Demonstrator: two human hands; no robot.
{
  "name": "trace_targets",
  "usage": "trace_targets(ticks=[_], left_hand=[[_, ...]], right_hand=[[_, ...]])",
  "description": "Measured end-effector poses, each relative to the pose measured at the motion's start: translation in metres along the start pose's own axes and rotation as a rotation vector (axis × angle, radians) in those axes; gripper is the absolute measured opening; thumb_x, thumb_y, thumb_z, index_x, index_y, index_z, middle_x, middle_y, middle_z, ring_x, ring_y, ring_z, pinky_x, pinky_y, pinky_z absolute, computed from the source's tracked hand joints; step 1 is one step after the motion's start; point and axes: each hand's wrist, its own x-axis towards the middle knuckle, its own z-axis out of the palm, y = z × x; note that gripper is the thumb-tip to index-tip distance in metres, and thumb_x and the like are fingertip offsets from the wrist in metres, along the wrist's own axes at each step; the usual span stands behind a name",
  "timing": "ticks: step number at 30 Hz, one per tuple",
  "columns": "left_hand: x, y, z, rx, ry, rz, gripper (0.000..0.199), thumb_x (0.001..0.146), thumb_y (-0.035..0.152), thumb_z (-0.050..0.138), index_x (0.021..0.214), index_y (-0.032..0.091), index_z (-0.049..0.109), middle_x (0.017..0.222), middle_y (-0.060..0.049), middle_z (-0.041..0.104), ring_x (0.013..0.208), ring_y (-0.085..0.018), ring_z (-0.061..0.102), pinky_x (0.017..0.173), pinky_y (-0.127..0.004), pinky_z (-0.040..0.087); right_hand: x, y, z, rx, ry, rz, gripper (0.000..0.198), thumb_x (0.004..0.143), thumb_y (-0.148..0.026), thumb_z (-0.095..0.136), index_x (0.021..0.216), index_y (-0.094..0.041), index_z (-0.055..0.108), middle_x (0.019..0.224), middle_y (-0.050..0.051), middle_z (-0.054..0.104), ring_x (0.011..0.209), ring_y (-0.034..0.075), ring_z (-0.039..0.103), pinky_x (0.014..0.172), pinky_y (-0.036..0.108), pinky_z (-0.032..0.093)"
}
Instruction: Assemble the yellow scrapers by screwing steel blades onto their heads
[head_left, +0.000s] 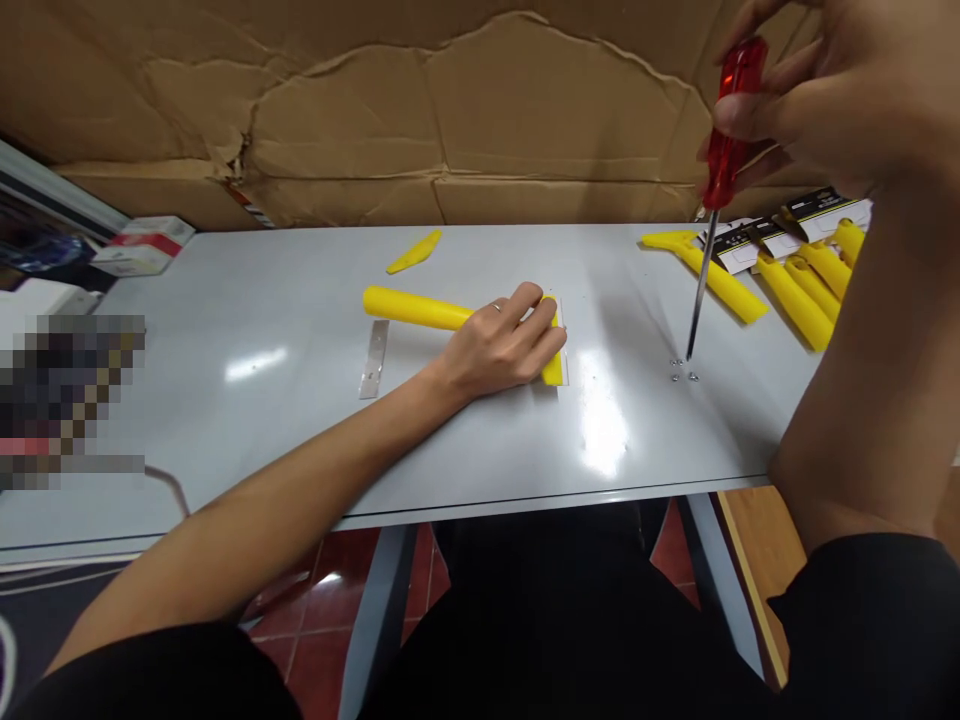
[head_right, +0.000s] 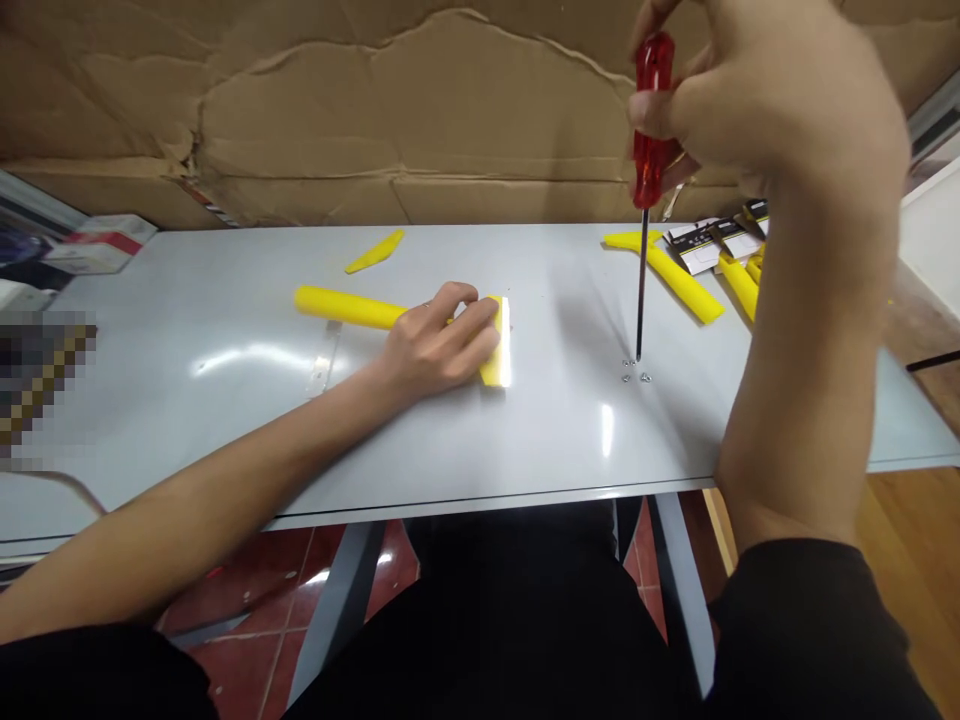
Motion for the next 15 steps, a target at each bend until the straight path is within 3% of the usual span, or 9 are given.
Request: trace_targets(ticks=[3, 5, 7, 9, 11, 14, 15], left_hand=[[0.003, 0.002, -0.003, -0.01, 0.02, 0.015, 0.036, 0.092, -0.002, 0.066, 0.066, 0.019, 0.052, 0.076, -0.005, 0.068, 0.078, -0.02, 0.067, 0.048, -0.028, 0.023], [0.003, 0.003, -0.004, -0.027, 0.017, 0.015, 0.036, 0.092, -0.001, 0.068, 0.066, 0.019, 0.053, 0.08, -0.007, 0.072, 0.081, -0.021, 0.068, 0.048, -0.028, 0.024], [0.003, 0.003, -0.005, -0.027, 0.009, 0.01, 0.035, 0.092, -0.002, 0.067, 0.067, 0.018, 0.054, 0.087, -0.008, 0.077, 0.083, -0.022, 0.07, 0.049, -0.029, 0.025], [0.003, 0.002, -0.006, -0.007, -0.007, 0.01, 0.031, 0.092, -0.004, 0.065, 0.07, 0.018, 0.059, 0.092, -0.008, 0.079, 0.084, -0.022, 0.071, 0.05, -0.03, 0.025], [0.003, 0.001, -0.007, 0.021, -0.028, 0.01, 0.026, 0.092, -0.004, 0.066, 0.076, 0.017, 0.064, 0.096, -0.007, 0.081, 0.083, -0.021, 0.071, 0.051, -0.031, 0.029], [0.004, 0.001, -0.009, 0.049, -0.074, -0.026, 0.02, 0.097, 0.001, 0.064, 0.084, 0.017, 0.067, 0.096, -0.007, 0.081, 0.077, -0.019, 0.068, 0.052, -0.033, 0.033], [0.004, 0.002, -0.009, 0.045, -0.106, -0.055, 0.019, 0.099, 0.003, 0.061, 0.089, 0.017, 0.068, 0.095, -0.007, 0.08, 0.075, -0.019, 0.068, 0.052, -0.034, 0.033]], right_hand=[[0.003, -0.003, 0.009, -0.11, -0.018, -0.062, 0.066, 0.094, -0.067, 0.046, 0.139, -0.023, 0.066, 0.128, -0.011, 0.072, 0.111, -0.002, 0.065, 0.086, 0.03, 0.039], [0.009, 0.0, 0.013, -0.122, -0.039, -0.053, 0.073, 0.092, -0.071, 0.044, 0.147, -0.026, 0.061, 0.129, -0.011, 0.071, 0.113, -0.002, 0.063, 0.086, 0.029, 0.037], [0.015, 0.003, 0.016, -0.124, -0.061, -0.042, 0.078, 0.091, -0.072, 0.042, 0.141, -0.016, 0.062, 0.13, -0.009, 0.07, 0.114, -0.003, 0.061, 0.085, 0.028, 0.036], [0.017, 0.004, 0.017, -0.162, -0.069, -0.027, 0.075, 0.092, -0.07, 0.039, 0.12, -0.005, 0.063, 0.13, -0.005, 0.07, 0.116, -0.002, 0.061, 0.085, 0.029, 0.037], [0.015, 0.003, 0.015, -0.198, -0.067, -0.01, 0.069, 0.094, -0.067, 0.039, 0.103, -0.002, 0.062, 0.129, -0.001, 0.071, 0.118, -0.001, 0.063, 0.087, 0.03, 0.04], [0.014, 0.006, 0.011, -0.165, -0.027, -0.003, 0.063, 0.094, -0.064, 0.046, 0.115, -0.009, 0.069, 0.132, -0.003, 0.07, 0.124, 0.002, 0.068, 0.09, 0.023, 0.045], [0.016, 0.011, 0.01, -0.047, -0.013, -0.03, 0.057, 0.092, -0.06, 0.057, 0.121, -0.014, 0.071, 0.134, -0.005, 0.07, 0.129, 0.003, 0.068, 0.089, 0.016, 0.046]])
